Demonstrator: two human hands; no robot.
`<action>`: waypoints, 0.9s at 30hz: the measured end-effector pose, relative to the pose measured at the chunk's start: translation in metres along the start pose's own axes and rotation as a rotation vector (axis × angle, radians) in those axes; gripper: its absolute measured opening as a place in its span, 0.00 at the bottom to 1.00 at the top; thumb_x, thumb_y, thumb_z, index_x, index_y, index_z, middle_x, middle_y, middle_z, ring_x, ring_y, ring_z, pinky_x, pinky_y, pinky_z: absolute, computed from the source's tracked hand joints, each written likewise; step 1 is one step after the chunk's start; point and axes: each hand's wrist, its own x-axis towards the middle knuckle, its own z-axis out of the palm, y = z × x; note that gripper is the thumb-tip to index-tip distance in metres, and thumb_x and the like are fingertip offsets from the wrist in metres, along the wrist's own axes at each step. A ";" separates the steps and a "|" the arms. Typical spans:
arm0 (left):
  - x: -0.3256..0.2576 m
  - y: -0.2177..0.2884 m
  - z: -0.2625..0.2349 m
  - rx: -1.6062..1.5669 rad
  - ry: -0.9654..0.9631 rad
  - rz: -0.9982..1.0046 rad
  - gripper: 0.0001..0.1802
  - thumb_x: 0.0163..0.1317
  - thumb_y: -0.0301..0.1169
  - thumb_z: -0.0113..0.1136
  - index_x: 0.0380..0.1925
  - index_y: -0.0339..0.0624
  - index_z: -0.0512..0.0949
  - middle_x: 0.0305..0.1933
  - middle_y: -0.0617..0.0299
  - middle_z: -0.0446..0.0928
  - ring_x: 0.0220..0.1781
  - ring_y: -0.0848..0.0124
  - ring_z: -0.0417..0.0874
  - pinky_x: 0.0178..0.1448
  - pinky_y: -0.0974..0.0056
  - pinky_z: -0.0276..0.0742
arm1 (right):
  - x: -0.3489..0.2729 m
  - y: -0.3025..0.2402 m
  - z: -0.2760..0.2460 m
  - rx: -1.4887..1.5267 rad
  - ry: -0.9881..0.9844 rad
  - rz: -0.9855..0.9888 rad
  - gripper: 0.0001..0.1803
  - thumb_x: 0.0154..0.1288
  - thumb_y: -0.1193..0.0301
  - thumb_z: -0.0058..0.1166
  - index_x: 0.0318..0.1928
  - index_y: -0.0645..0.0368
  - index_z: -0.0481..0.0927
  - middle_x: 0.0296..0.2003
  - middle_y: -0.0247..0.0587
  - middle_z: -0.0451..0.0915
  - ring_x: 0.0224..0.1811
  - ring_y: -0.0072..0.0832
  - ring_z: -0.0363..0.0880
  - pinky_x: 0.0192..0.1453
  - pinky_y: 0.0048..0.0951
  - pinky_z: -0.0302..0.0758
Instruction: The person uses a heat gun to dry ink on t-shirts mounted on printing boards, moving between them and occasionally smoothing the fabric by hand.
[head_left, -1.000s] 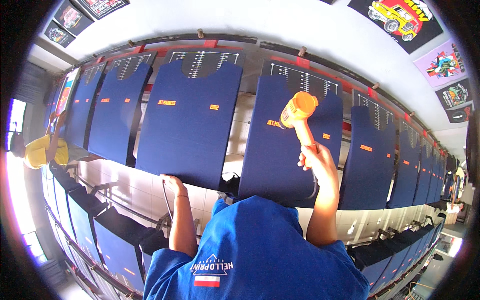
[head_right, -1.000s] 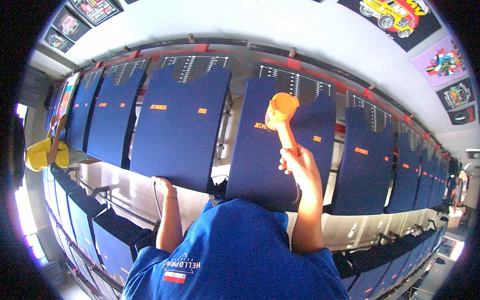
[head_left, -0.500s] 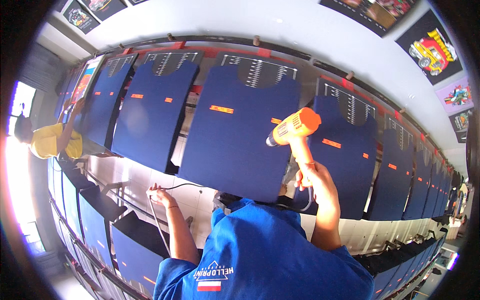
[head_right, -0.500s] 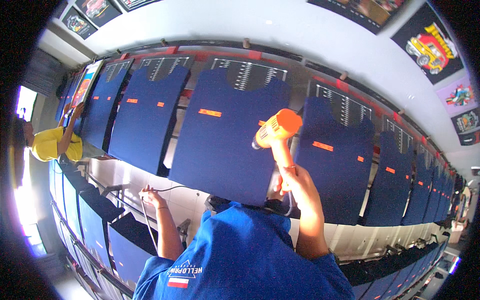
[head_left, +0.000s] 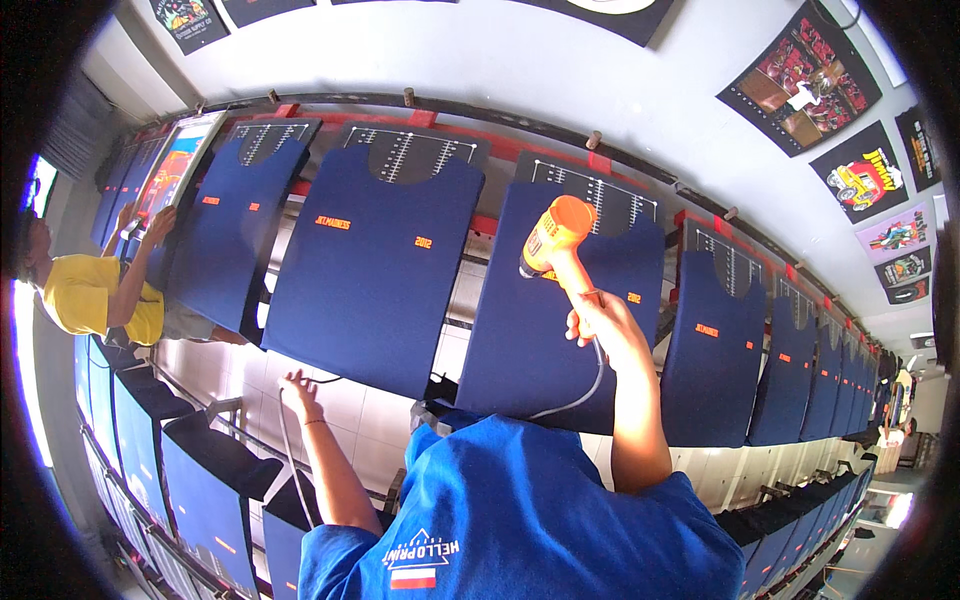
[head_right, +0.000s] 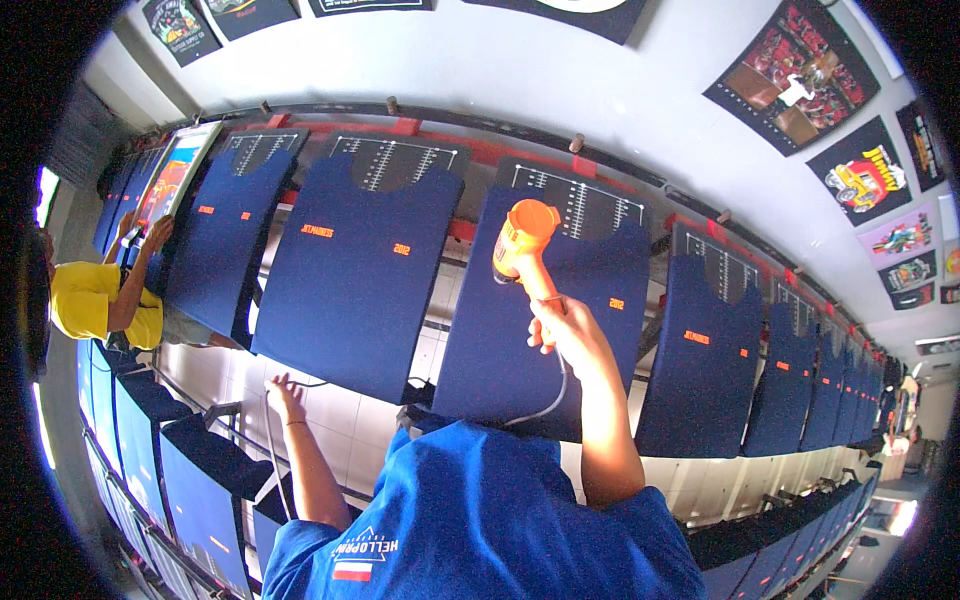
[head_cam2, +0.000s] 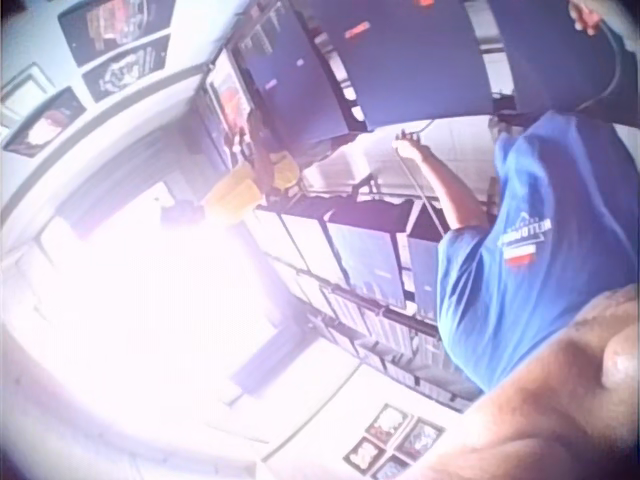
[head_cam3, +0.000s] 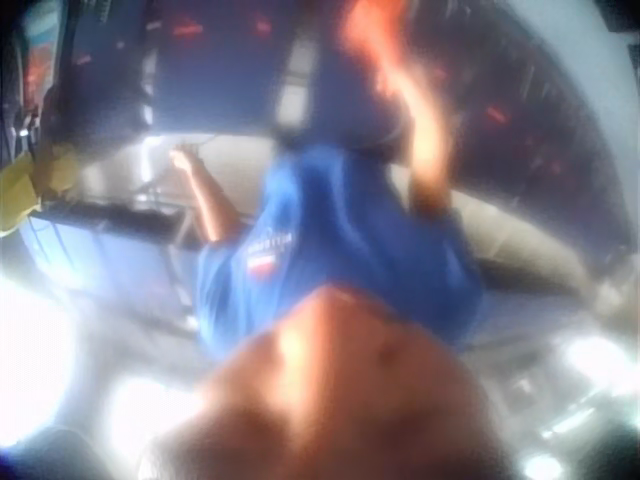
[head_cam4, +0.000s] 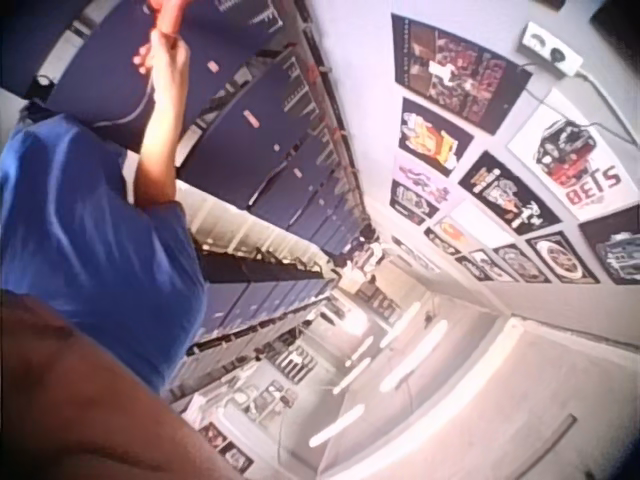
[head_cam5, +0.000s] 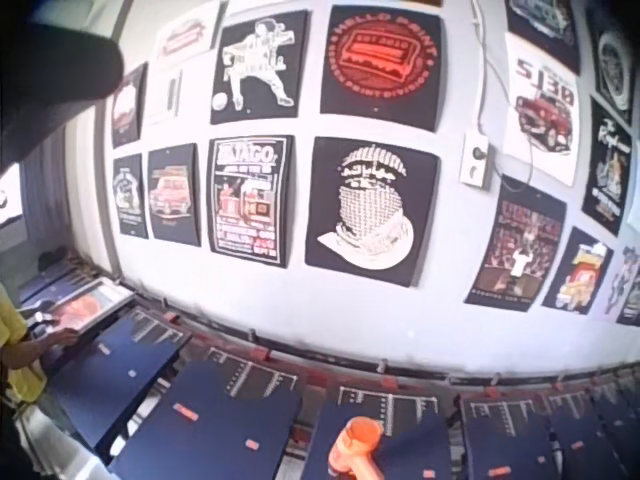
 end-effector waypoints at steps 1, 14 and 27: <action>0.003 -0.007 0.010 0.014 -0.001 -0.033 0.31 0.69 0.54 0.36 0.60 0.42 0.66 0.58 0.54 0.74 0.51 0.60 0.75 0.52 0.54 0.74 | 0.004 -0.002 0.004 -0.007 0.014 0.006 0.21 0.67 0.56 0.53 0.42 0.65 0.73 0.27 0.37 0.78 0.25 0.22 0.78 0.27 0.21 0.73; -0.021 0.000 0.090 0.299 0.311 0.127 0.42 0.70 0.57 0.32 0.52 0.21 0.73 0.56 0.38 0.75 0.56 0.54 0.76 0.65 0.56 0.64 | 0.019 0.000 0.020 -0.043 0.098 0.033 0.18 0.67 0.58 0.54 0.41 0.62 0.74 0.25 0.34 0.77 0.24 0.19 0.76 0.27 0.20 0.72; -0.008 -0.013 0.079 0.211 0.255 0.201 0.40 0.70 0.56 0.32 0.52 0.24 0.73 0.56 0.42 0.75 0.55 0.54 0.76 0.63 0.53 0.68 | 0.022 0.003 0.022 -0.004 0.098 0.037 0.16 0.66 0.60 0.55 0.41 0.62 0.74 0.26 0.31 0.77 0.25 0.17 0.77 0.26 0.18 0.72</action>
